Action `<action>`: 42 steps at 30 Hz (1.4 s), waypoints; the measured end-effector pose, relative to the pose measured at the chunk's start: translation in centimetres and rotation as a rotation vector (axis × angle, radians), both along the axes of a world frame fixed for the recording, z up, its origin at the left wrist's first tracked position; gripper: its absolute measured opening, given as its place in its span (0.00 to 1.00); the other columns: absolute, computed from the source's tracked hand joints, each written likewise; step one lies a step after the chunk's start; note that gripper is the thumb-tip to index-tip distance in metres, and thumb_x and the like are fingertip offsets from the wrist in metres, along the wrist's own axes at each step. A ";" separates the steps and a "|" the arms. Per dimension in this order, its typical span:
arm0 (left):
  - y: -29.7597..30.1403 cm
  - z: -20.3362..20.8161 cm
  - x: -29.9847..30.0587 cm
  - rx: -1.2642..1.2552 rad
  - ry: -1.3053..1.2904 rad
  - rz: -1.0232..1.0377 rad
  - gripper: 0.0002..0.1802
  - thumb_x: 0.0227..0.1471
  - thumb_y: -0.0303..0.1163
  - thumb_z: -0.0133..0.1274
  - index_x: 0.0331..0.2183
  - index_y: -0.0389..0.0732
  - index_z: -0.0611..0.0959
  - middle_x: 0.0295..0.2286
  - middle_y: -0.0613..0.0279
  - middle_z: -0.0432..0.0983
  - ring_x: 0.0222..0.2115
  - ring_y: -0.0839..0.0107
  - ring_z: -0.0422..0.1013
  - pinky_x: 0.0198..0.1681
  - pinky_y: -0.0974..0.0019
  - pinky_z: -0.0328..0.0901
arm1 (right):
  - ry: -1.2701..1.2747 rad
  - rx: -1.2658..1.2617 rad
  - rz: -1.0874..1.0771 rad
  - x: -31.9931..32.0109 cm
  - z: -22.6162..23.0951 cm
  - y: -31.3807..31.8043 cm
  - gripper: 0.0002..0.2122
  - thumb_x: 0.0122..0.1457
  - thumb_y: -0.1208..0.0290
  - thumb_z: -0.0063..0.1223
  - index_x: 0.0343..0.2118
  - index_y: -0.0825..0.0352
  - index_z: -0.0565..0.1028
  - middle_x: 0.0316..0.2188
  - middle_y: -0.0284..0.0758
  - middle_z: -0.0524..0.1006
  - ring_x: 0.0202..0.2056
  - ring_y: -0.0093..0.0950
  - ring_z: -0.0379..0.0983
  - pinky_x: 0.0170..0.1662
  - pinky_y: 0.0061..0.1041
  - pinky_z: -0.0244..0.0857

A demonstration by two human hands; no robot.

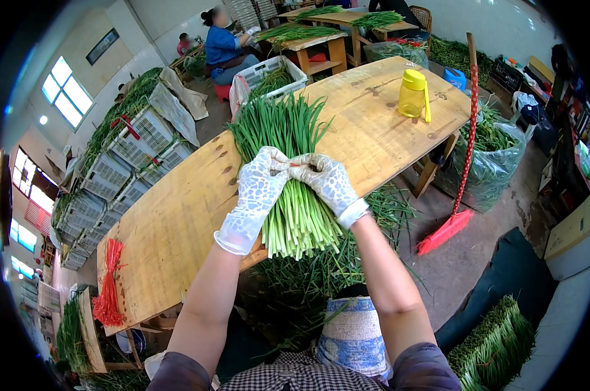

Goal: The person bundles bunches of green leeks by hand using red elastic bands, placing the finished bundles into a plastic crate.

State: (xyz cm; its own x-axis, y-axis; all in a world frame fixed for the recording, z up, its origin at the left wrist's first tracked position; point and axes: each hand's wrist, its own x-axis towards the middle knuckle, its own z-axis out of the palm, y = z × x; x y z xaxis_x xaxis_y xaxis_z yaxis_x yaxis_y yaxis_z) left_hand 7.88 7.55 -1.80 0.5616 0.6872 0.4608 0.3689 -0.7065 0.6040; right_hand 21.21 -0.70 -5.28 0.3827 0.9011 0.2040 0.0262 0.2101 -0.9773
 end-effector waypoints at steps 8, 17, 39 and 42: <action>-0.1 1.7 -0.5 0.131 -0.026 -0.284 0.43 0.38 0.31 0.66 0.55 0.40 0.64 0.49 0.53 0.69 0.52 0.64 0.65 0.56 0.59 0.56 | 0.318 0.134 0.071 -0.2 -0.1 0.6 0.08 0.60 0.69 0.51 0.37 0.68 0.76 0.35 0.31 0.77 0.37 0.19 0.70 0.44 0.19 0.63; 0.8 -0.9 -2.2 0.024 0.214 -0.263 0.51 0.37 0.48 0.67 0.60 0.46 0.60 0.49 0.67 0.73 0.56 0.67 0.62 0.64 0.46 0.36 | 0.745 0.702 -0.442 21.3 0.7 -11.1 0.05 0.60 0.68 0.50 0.27 0.59 0.72 0.18 0.22 0.64 0.18 0.14 0.58 0.26 0.16 0.60; -16.0 -5.0 -17.5 -1.732 -0.819 -0.210 0.26 0.56 0.41 0.51 0.52 0.39 0.70 0.48 0.58 0.72 0.47 0.65 0.69 0.54 0.60 0.63 | 1.062 -0.074 0.521 -14.7 -2.9 -14.9 0.35 0.56 0.41 0.46 0.59 0.63 0.60 0.56 0.38 0.66 0.55 0.32 0.64 0.59 0.35 0.59; -17.7 -6.5 -16.9 -1.385 -0.791 -0.198 0.26 0.55 0.41 0.54 0.52 0.41 0.70 0.45 0.61 0.73 0.46 0.69 0.69 0.53 0.62 0.63 | 1.074 -0.160 0.470 -17.0 -4.5 -15.3 0.31 0.57 0.45 0.48 0.56 0.63 0.63 0.53 0.36 0.69 0.53 0.30 0.66 0.57 0.33 0.61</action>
